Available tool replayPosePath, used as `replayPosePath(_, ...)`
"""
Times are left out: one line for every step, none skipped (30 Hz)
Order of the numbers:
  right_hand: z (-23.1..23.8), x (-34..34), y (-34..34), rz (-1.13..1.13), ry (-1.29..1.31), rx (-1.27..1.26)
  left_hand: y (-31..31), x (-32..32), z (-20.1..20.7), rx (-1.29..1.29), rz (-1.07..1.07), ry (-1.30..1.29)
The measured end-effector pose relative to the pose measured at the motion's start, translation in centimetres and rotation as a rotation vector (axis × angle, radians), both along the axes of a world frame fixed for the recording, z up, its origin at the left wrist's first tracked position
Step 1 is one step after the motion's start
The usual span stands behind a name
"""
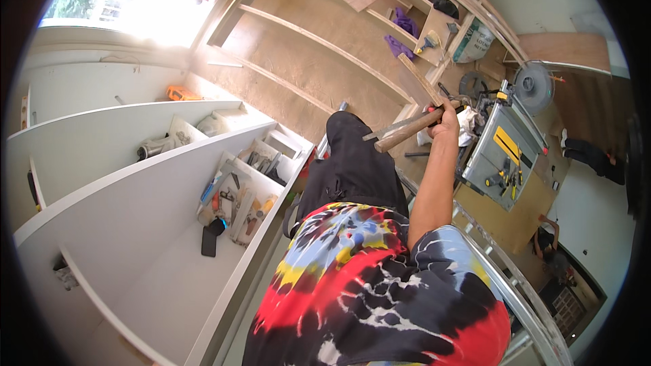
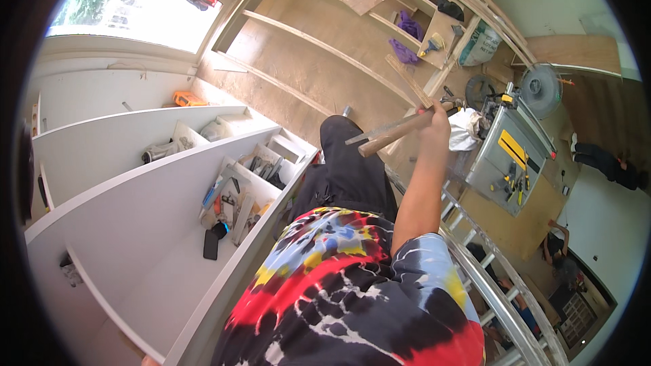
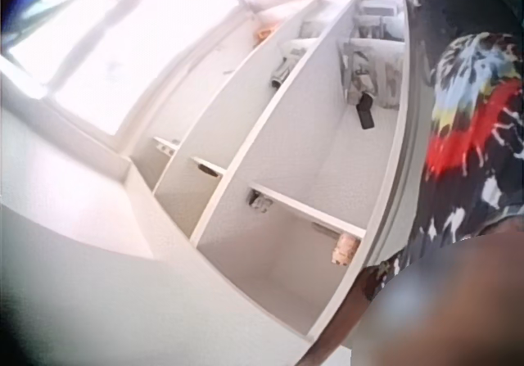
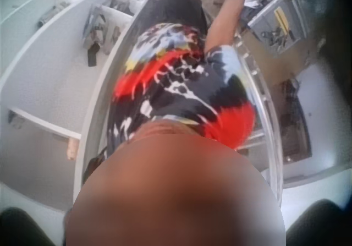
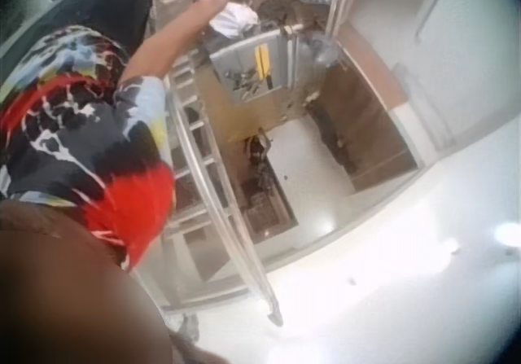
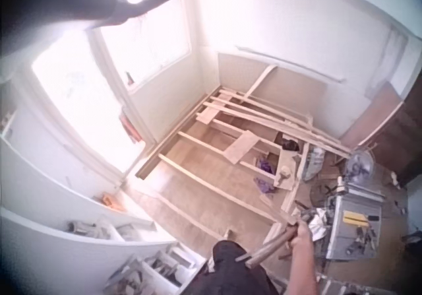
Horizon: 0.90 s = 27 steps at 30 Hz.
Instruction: The person is installing a white cabinet on a wall. They use a utility knife to score the cabinet's edge, then a hammer to tap it into place. The person adjusts the cabinet's position and secures it to the wall.
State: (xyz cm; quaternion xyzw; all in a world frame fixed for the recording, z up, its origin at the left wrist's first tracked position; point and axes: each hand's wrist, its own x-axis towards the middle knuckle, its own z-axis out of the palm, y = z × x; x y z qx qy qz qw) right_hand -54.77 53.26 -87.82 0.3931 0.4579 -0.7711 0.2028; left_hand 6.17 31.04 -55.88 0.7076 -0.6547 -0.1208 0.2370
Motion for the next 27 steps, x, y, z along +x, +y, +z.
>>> replayPosePath(-0.9, -0.5, -0.3, 0.038, 0.038, -0.007, -0.2, 0.0, -1.9, 0.005, 0.010, 0.021)
replayPosePath(-1.8, -1.1, -0.6, 0.041, 0.043, 0.049, -0.3, 0.0, -3.4, 0.003, 0.013, 0.050)
replayPosePath(-2.6, -1.6, -0.7, 0.049, 0.098, -0.008, -0.5, -0.1, -4.6, 0.023, 0.021, 0.066)
replayPosePath(-3.3, -1.9, -1.0, 0.009, 0.049, -0.026, -0.6, -0.2, -5.5, 0.036, 0.023, 0.077)
replayPosePath(-3.7, -2.4, -0.9, -0.035, -0.005, 0.008, -0.7, -0.3, -6.2, 0.052, 0.018, 0.069)
replayPosePath(-3.8, -2.6, -1.0, -0.074, -0.077, 0.023, -0.8, -0.6, -6.9, 0.080, 0.020, 0.060)
replayPosePath(-3.6, -3.2, -0.8, -0.026, -0.085, -0.006, -1.1, -0.9, -7.6, 0.091, 0.019, 0.073)
replayPosePath(-3.1, -3.5, -1.0, -0.063, -0.016, -0.061, -1.4, -1.3, -8.5, 0.087, 0.014, 0.105)
replayPosePath(-2.4, -4.2, -1.0, 0.003, 0.099, -0.085, -1.8, -1.8, -9.4, 0.092, 0.010, 0.143)
replayPosePath(-1.5, -4.7, -1.1, 0.060, 0.136, -0.024, -2.0, -2.2, -10.3, 0.114, 0.022, 0.171)
replayPosePath(-0.6, -5.5, -1.4, 0.049, 0.198, 0.029, -2.2, -2.4, -11.2, 0.132, 0.027, 0.180)
replayPosePath(0.4, -6.1, -1.6, 0.112, 0.217, -0.079, -2.4, -2.5, -12.0, 0.140, 0.034, 0.180)
replayPosePath(1.1, -6.7, -2.3, 0.146, 0.148, -0.085, -2.4, -2.6, -12.7, 0.157, 0.047, 0.170)
replayPosePath(1.8, -7.7, -2.9, 0.186, 0.155, -0.101, -2.4, -2.8, -13.4, 0.174, 0.058, 0.180)
replayPosePath(1.9, -8.3, -3.9, 0.202, 0.204, -0.102, -2.5, -3.3, -14.2, 0.183, 0.067, 0.201)
replayPosePath(2.1, -9.2, -4.7, 0.272, 0.201, -0.134, -2.5, -3.9, -14.9, 0.188, 0.075, 0.221)
replayPosePath(1.8, -9.9, -5.9, 0.226, 0.231, -0.119, -2.5, -4.6, -15.5, 0.191, 0.083, 0.234)
replayPosePath(1.6, -10.7, -6.8, 0.186, 0.262, -0.128, -2.6, -5.5, -16.0, 0.189, 0.082, 0.252)
replayPosePath(1.2, -11.3, -7.5, 0.137, 0.271, -0.119, -2.6, -6.6, -16.5, 0.199, 0.078, 0.260)
replayPosePath(0.8, -12.0, -8.0, 0.107, 0.252, -0.121, -2.7, -7.7, -17.1, 0.212, 0.072, 0.264)
replayPosePath(0.5, -12.7, -8.2, 0.086, 0.219, -0.076, -2.7, -8.9, -17.6, 0.219, 0.071, 0.274)
replayPosePath(0.2, -13.3, -8.3, 0.105, 0.265, -0.106, -2.8, -10.0, -18.2, 0.219, 0.071, 0.287)
replayPosePath(0.1, -13.9, -8.0, 0.082, 0.257, -0.093, -2.8, -11.1, -18.9, 0.220, 0.069, 0.296)
replayPosePath(-0.1, -14.6, -7.5, 0.068, 0.271, -0.076, -3.0, -12.3, -19.5, 0.216, 0.073, 0.312)
replayPosePath(-0.1, -15.4, -6.7, 0.062, 0.275, -0.092, -3.0, -13.2, -20.2, 0.221, 0.075, 0.323)
replayPosePath(-0.1, -16.2, -5.8, 0.084, 0.297, -0.117, -3.1, -14.3, -20.9, 0.225, 0.077, 0.325)
replayPosePath(-0.2, -16.9, -4.9, 0.076, 0.281, -0.091, -3.2, -15.3, -21.7, 0.236, 0.080, 0.325)
